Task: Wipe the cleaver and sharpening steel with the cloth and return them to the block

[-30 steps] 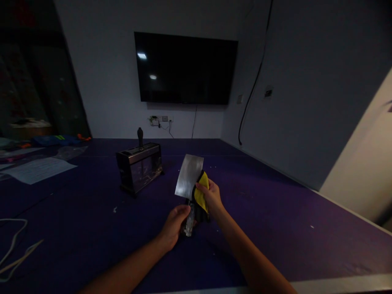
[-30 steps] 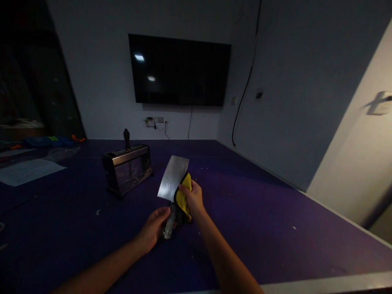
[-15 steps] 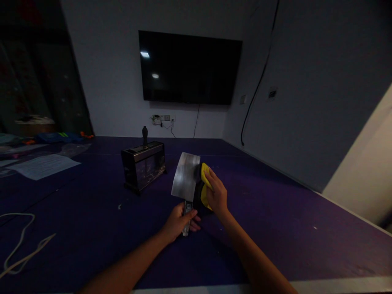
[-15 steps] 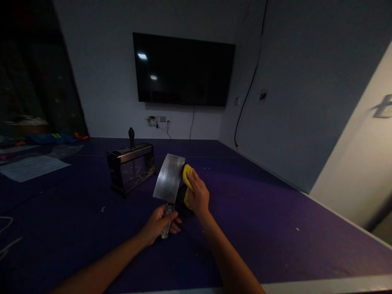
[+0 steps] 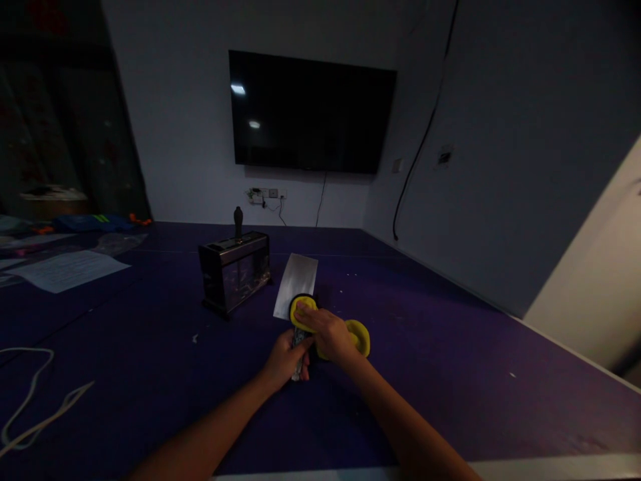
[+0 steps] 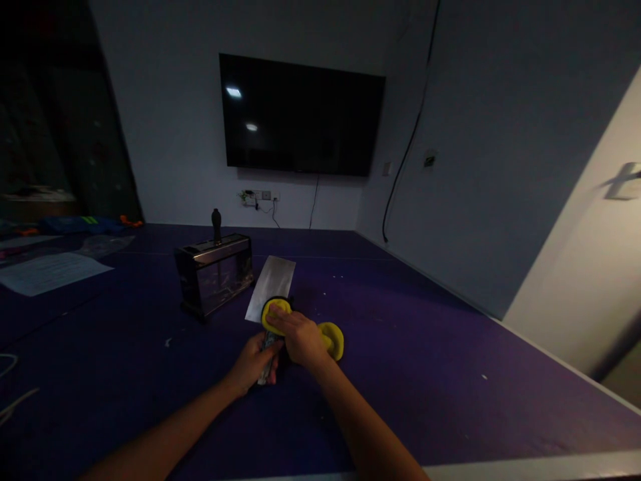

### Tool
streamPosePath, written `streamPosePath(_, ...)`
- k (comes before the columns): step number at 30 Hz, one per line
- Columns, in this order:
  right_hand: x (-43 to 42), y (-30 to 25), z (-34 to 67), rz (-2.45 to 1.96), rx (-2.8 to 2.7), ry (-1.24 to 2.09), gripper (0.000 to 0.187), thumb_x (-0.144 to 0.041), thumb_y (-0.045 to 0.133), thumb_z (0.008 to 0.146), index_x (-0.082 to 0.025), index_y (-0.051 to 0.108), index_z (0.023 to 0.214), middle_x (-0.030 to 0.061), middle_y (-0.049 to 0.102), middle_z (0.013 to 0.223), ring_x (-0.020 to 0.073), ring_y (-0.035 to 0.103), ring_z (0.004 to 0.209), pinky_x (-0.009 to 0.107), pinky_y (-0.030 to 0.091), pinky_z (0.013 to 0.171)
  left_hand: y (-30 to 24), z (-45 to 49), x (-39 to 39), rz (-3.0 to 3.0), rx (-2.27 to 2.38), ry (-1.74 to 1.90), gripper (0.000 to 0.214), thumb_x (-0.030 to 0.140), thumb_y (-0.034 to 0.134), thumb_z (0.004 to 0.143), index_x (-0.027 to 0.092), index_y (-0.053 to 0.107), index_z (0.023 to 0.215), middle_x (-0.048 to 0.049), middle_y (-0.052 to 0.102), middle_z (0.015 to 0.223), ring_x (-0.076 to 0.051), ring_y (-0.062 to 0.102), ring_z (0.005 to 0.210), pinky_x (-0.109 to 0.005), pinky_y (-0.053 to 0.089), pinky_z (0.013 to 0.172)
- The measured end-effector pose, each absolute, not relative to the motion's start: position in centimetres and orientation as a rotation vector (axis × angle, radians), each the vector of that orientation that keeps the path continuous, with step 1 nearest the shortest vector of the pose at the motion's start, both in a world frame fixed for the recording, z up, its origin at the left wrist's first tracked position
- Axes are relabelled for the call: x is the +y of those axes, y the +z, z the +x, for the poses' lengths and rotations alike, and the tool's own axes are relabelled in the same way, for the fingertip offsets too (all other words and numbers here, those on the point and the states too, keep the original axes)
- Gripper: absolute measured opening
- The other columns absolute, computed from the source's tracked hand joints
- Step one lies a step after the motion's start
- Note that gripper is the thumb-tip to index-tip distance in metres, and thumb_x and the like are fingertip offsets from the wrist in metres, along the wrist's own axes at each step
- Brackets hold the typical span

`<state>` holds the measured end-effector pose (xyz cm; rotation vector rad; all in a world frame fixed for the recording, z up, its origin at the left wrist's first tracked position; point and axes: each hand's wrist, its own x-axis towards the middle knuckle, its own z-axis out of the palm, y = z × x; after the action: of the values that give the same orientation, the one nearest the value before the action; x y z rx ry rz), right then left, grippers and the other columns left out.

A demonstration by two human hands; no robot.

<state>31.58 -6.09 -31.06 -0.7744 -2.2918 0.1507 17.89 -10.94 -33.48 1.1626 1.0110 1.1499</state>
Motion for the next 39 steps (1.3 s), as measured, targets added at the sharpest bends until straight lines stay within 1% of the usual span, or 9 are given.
streamPosePath(4, -6.2, -31.3, 31.3, -0.754, -2.336, 0.161, 0.061, -0.003, 0.041, 0.069, -0.030, 0.057, 0.121, -0.0015, 0.049, 0.133, 0.0231, 0.055, 0.107, 0.038, 0.043, 0.093, -33.3, 17.7, -10.8, 1.193, 1.051, 1.150, 0.044, 0.058, 0.060, 0.067, 0.017, 0.044, 0.071, 0.0052, 0.050, 0.043, -0.011, 0.048, 0.029, -0.019, 0.033, 0.031)
streamPosePath(7, -6.2, -31.3, 31.6, -0.734, -2.301, 0.180, 0.060, -0.004, 0.042, 0.069, -0.030, 0.058, 0.121, -0.0003, 0.050, 0.133, 0.0235, 0.057, 0.102, 0.038, 0.044, 0.090, -33.0, 17.7, -10.8, 1.210, 1.054, 1.151, 0.044, 0.057, 0.060, 0.067, 0.018, 0.044, 0.076, 0.0062, 0.050, 0.044, -0.011, 0.048, 0.029, -0.018, 0.033, 0.031)
streamPosePath(11, -5.9, -31.2, 32.0, -0.715, -2.278, 0.156, 0.062, -0.004, 0.041, 0.068, -0.030, 0.058, 0.120, -0.0014, 0.051, 0.132, 0.0229, 0.058, 0.098, 0.036, 0.045, 0.088, -32.8, 17.6, -11.0, 1.229, 1.053, 1.122, 0.046, 0.056, 0.063, 0.064, 0.019, 0.042, 0.083, 0.0083, 0.050, 0.045, -0.011, 0.048, 0.028, -0.018, 0.033, 0.031)
streamPosePath(17, -5.2, -30.8, 33.0, -0.804, -2.154, 0.151, 0.063, -0.002, 0.039, 0.067, -0.032, 0.059, 0.119, -0.0025, 0.054, 0.128, 0.0220, 0.056, 0.104, 0.037, 0.043, 0.092, -33.0, 17.7, -11.4, 1.315, 1.027, 1.021, 0.040, 0.052, 0.060, 0.069, 0.018, 0.041, 0.079, 0.0073, 0.050, 0.046, -0.009, 0.047, 0.028, -0.017, 0.032, 0.030)
streamPosePath(20, -4.5, -30.7, 33.9, -0.845, -2.057, 0.118, 0.063, -0.002, 0.038, 0.067, -0.033, 0.059, 0.119, -0.0036, 0.053, 0.129, 0.0217, 0.056, 0.105, 0.038, 0.042, 0.094, -33.5, 17.9, -11.6, 1.350, 1.001, 0.969, 0.038, 0.051, 0.059, 0.071, 0.018, 0.041, 0.078, 0.0071, 0.050, 0.046, -0.009, 0.048, 0.029, -0.016, 0.030, 0.029)
streamPosePath(27, -2.9, -30.6, 36.7, -0.966, -1.798, 0.077, 0.066, -0.003, 0.039, 0.067, -0.034, 0.055, 0.123, -0.0052, 0.050, 0.132, 0.0226, 0.053, 0.113, 0.040, 0.039, 0.098, -34.2, 18.4, -12.3, 1.375, 0.968, 0.875, 0.038, 0.050, 0.060, 0.071, 0.019, 0.038, 0.078, 0.0076, 0.049, 0.046, -0.010, 0.048, 0.029, -0.016, 0.030, 0.028)
streamPosePath(31, -2.5, -30.7, 37.2, -0.988, -1.784, 0.043, 0.067, -0.003, 0.039, 0.067, -0.032, 0.053, 0.125, -0.0040, 0.046, 0.135, 0.0229, 0.052, 0.115, 0.040, 0.039, 0.098, -34.2, 18.5, -12.3, 1.379, 0.983, 0.847, 0.039, 0.051, 0.060, 0.071, 0.019, 0.039, 0.078, 0.0070, 0.050, 0.046, -0.010, 0.049, 0.030, -0.016, 0.031, 0.029)
streamPosePath(35, -2.7, -30.7, 36.8, -1.047, -1.827, -0.023, 0.066, -0.001, 0.039, 0.067, -0.032, 0.055, 0.123, -0.0036, 0.048, 0.133, 0.0224, 0.055, 0.111, 0.038, 0.042, 0.095, -34.4, 18.4, -12.0, 1.362, 0.983, 0.847, 0.041, 0.053, 0.059, 0.070, 0.020, 0.037, 0.078, 0.0072, 0.049, 0.046, -0.012, 0.050, 0.030, -0.017, 0.031, 0.028)
streamPosePath(39, -3.7, -30.2, 35.9, -1.196, -1.996, -0.156, 0.057, -0.001, 0.040, 0.069, -0.025, 0.062, 0.116, 0.0010, 0.052, 0.129, 0.0208, 0.058, 0.105, 0.034, 0.046, 0.090, -34.5, 18.5, -11.8, 1.328, 1.007, 0.850, 0.039, 0.051, 0.058, 0.071, 0.019, 0.037, 0.080, 0.0075, 0.050, 0.046, -0.012, 0.049, 0.030, -0.018, 0.033, 0.029)
